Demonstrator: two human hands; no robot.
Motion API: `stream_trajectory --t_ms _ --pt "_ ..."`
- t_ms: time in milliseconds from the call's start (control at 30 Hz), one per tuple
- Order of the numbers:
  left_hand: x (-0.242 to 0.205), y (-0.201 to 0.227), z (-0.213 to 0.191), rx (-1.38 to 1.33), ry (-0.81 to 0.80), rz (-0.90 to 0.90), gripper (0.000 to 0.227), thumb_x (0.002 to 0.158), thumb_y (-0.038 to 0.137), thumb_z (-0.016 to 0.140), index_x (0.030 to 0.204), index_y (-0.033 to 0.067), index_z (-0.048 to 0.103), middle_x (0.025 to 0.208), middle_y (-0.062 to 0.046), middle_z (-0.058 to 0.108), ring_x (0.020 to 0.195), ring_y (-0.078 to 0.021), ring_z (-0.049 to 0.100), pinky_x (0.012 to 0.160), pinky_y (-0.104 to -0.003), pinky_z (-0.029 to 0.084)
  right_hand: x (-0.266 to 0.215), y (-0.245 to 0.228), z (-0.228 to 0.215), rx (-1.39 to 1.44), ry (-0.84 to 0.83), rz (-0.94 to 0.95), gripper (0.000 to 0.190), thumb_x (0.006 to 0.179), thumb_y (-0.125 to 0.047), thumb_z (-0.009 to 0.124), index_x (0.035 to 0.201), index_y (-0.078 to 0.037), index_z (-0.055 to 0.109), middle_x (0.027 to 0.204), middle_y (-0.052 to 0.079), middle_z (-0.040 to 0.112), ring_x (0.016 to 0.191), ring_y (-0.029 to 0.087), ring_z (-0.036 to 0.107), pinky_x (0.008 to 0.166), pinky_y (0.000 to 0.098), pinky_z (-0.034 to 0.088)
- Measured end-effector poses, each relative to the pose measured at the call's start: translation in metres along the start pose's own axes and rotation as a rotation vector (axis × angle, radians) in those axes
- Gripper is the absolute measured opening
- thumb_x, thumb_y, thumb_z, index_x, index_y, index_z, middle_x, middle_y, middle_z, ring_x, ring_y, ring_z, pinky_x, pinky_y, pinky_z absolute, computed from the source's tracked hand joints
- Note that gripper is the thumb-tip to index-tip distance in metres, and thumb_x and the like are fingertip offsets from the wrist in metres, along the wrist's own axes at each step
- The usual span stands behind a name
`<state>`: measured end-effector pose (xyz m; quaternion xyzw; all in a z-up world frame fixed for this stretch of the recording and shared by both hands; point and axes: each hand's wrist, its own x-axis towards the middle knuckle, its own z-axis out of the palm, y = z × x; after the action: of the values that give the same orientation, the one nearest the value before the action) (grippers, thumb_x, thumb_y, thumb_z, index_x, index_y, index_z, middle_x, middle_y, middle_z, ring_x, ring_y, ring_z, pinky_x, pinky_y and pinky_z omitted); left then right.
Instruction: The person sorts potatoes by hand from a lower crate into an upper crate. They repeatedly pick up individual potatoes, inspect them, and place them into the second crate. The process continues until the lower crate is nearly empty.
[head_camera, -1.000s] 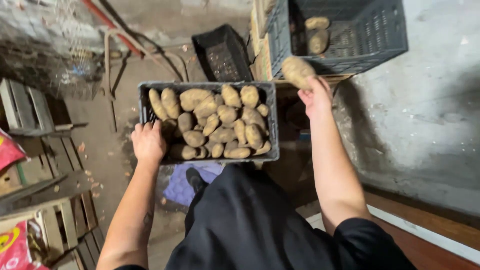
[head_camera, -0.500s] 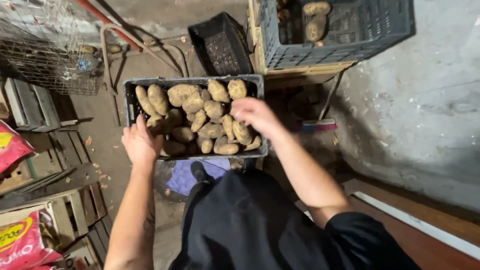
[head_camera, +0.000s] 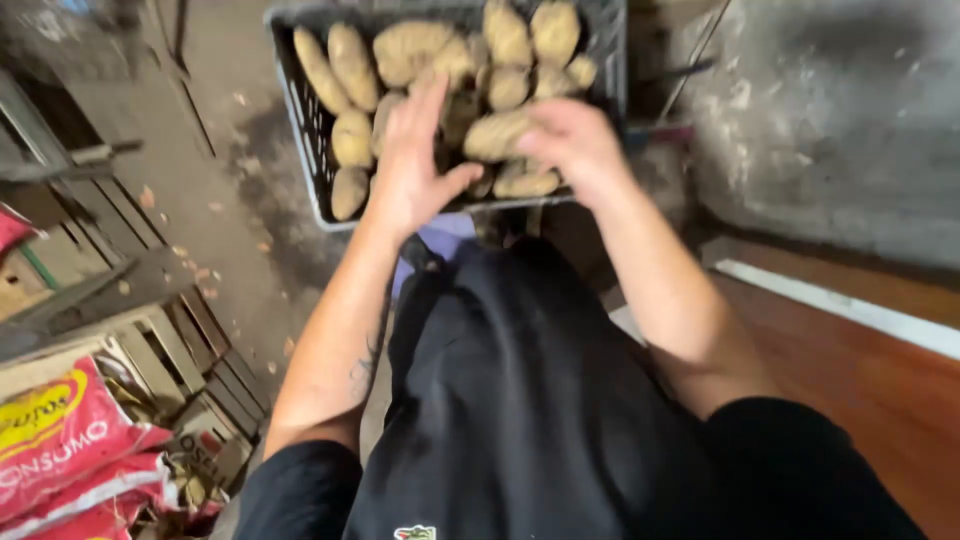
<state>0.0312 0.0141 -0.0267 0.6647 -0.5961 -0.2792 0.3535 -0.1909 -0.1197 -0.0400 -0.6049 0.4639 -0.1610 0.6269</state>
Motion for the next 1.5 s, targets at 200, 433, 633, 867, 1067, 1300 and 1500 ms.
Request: stream_trajectory --t_ms 200,433,633,867,1067,1300,1500 --pt "-0.028 -0.017 -0.052 -0.080 0.113 -0.033 0.065 0.097 0.014 0.078 0.151 0.0040 0.044 0.156 -0.020 0.048 0.145 -0.0414 0.045 0.121 -0.056 0.035 -0.034 -0.019 -0.046 0.273 0.264 0.073 0.047 0.092 -0.023 0.070 0.135 -0.004 0.065 0.109 0.004 0.076 0.083 0.013 0.071 0.054 0.0188 0.052" --pt "-0.091 -0.061 -0.039 0.029 0.295 -0.106 0.042 0.096 0.013 0.069 0.135 -0.0012 0.058 0.135 -0.022 0.061 0.127 -0.0411 0.055 0.110 -0.049 0.039 -0.025 0.032 -0.101 0.538 0.590 0.244 0.057 0.084 -0.020 0.078 0.135 -0.008 0.056 0.093 0.013 0.077 0.066 0.021 0.071 0.051 0.0315 0.051" --pt "-0.091 -0.053 -0.011 0.184 0.317 -0.350 0.050 0.088 0.017 0.071 0.135 0.0021 0.061 0.143 -0.024 0.053 0.130 -0.0431 0.048 0.113 -0.051 0.036 0.008 0.011 -0.130 0.532 0.485 0.219 0.045 0.083 -0.019 0.082 0.123 -0.010 0.064 0.091 0.012 0.076 0.067 0.020 0.069 0.052 0.0268 0.046" --pt "-0.057 -0.030 0.024 0.287 0.300 -0.277 0.044 0.089 0.016 0.070 0.130 -0.0017 0.063 0.135 -0.026 0.055 0.126 -0.0448 0.050 0.109 -0.052 0.039 0.043 0.038 -0.172 0.783 0.261 0.187 0.023 0.090 -0.024 0.075 0.110 -0.015 0.067 0.092 0.006 0.075 0.068 0.017 0.065 0.055 0.0261 0.043" --pt "-0.037 -0.005 0.038 0.338 0.267 -0.238 0.043 0.088 0.016 0.073 0.127 -0.0007 0.066 0.124 -0.023 0.060 0.115 -0.0411 0.055 0.099 -0.051 0.043 0.130 -0.004 -0.242 1.006 0.464 0.097 0.025 0.087 -0.020 0.077 0.108 -0.011 0.069 0.101 0.006 0.076 0.089 0.015 0.068 0.075 0.0222 0.055" --pt "-0.060 -0.023 0.034 0.435 0.375 -0.289 0.045 0.081 0.016 0.074 0.123 0.0008 0.066 0.129 -0.026 0.057 0.120 -0.0450 0.053 0.106 -0.052 0.041 0.140 -0.006 -0.201 -0.320 0.224 0.169 0.047 0.097 -0.061 0.060 0.127 -0.025 0.053 0.099 -0.009 0.061 0.069 0.004 0.052 0.042 0.0202 0.036" --pt "-0.064 -0.037 0.039 0.483 0.303 -0.289 0.045 0.076 0.020 0.074 0.117 0.0037 0.068 0.116 -0.021 0.064 0.107 -0.0446 0.056 0.090 -0.051 0.046 0.128 0.127 -0.179 -0.590 0.426 0.055 0.102 0.091 -0.060 0.086 0.155 -0.004 0.029 0.148 0.029 0.053 0.136 0.037 0.055 0.111 0.0433 0.042"
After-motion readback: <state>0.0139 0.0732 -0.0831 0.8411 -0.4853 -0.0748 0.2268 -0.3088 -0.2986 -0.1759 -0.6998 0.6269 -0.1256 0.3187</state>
